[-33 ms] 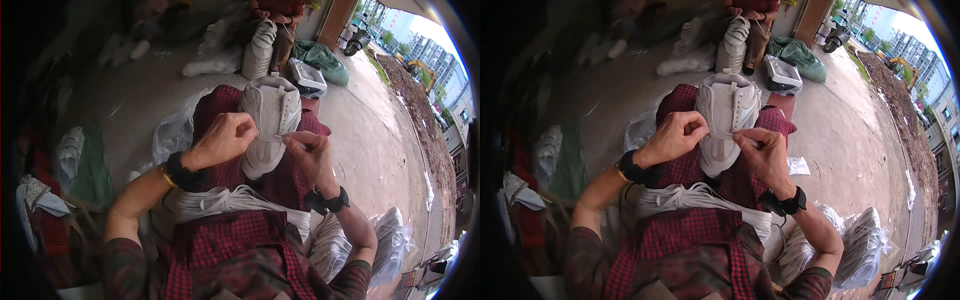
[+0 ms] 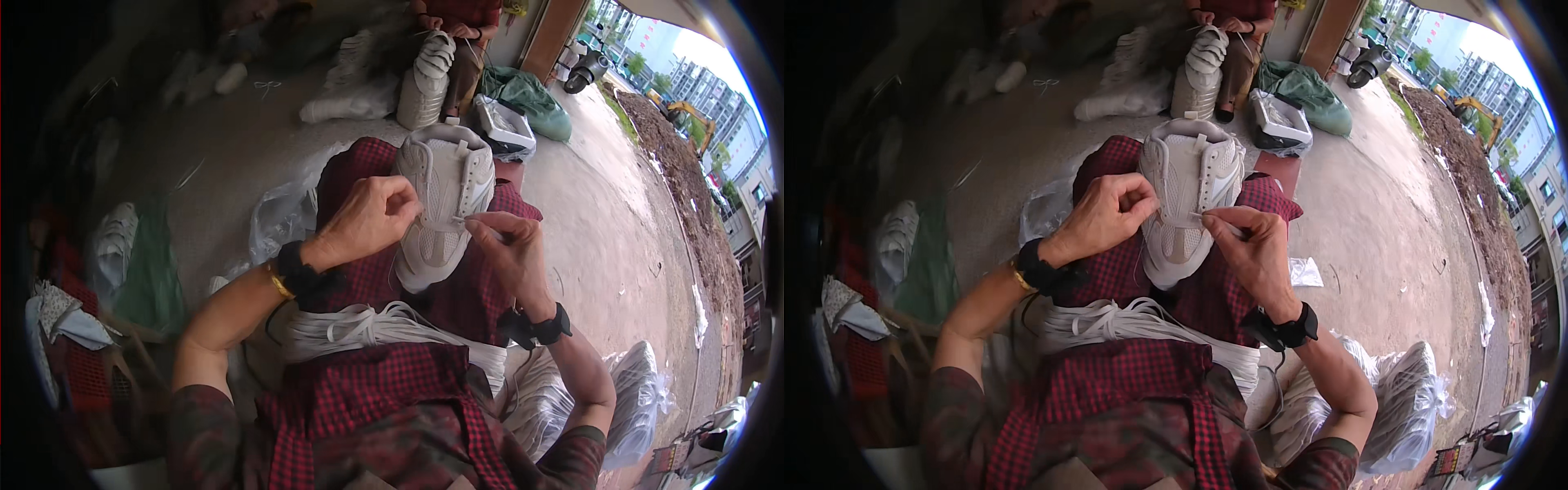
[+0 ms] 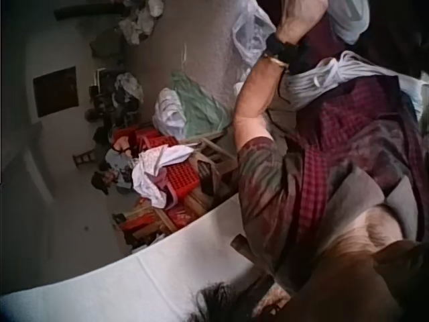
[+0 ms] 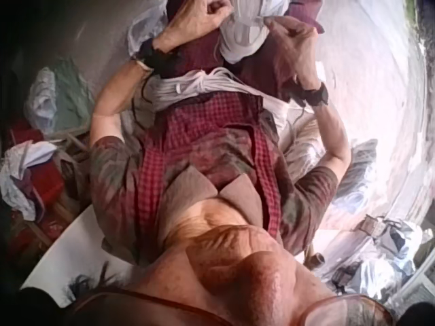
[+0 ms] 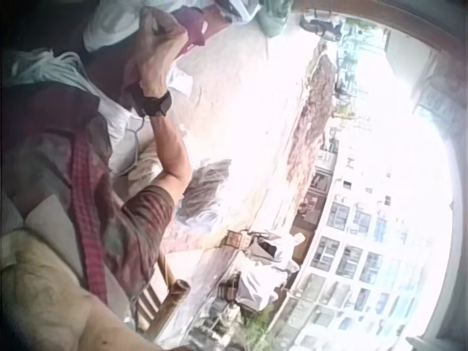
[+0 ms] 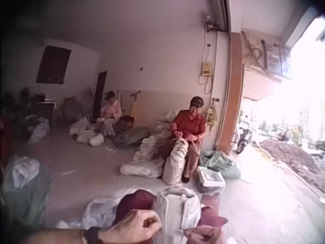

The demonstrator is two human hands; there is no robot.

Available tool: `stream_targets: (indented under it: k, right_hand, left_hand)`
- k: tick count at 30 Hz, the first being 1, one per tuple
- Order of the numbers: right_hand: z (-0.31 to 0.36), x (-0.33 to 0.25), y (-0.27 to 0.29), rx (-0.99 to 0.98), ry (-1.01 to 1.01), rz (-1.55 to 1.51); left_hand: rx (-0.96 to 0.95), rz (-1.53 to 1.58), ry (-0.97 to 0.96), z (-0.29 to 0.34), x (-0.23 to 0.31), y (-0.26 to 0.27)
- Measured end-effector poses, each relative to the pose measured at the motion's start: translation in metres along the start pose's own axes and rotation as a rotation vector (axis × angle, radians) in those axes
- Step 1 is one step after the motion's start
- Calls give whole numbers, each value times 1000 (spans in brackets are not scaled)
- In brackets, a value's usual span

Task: Lacing a white sneaker while holding it between the legs.

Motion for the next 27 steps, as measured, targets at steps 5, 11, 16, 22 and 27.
stream_targets:
  k: [5,11,16,22,27]
  right_hand:
    - [-10,-1,-10,-7,77,144]
    - [-16,4,-11,14,-6,313]
    - [-23,4,-13,76,41,406]
    - [-24,6,-15,105,20,441]
    - [-25,21,-12,90,4,348]
  left_hand:
    - [21,18,31,-12,-15,-3]
    - [-8,68,71,-15,-18,-2]
    - [20,83,48,-17,-19,-4]
    - [33,106,28,-17,-25,-4]
    - [10,140,28,-16,-27,-6]
Point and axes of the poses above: each hand's wrist, its own z-axis away from the middle knuckle, its own y-axis out of the back of the hand, x = y × z, the point moved 4 cm from there along -z, towards the middle knuckle, and after that the axes turned 9 degrees about -x, right-handed, at the moved point
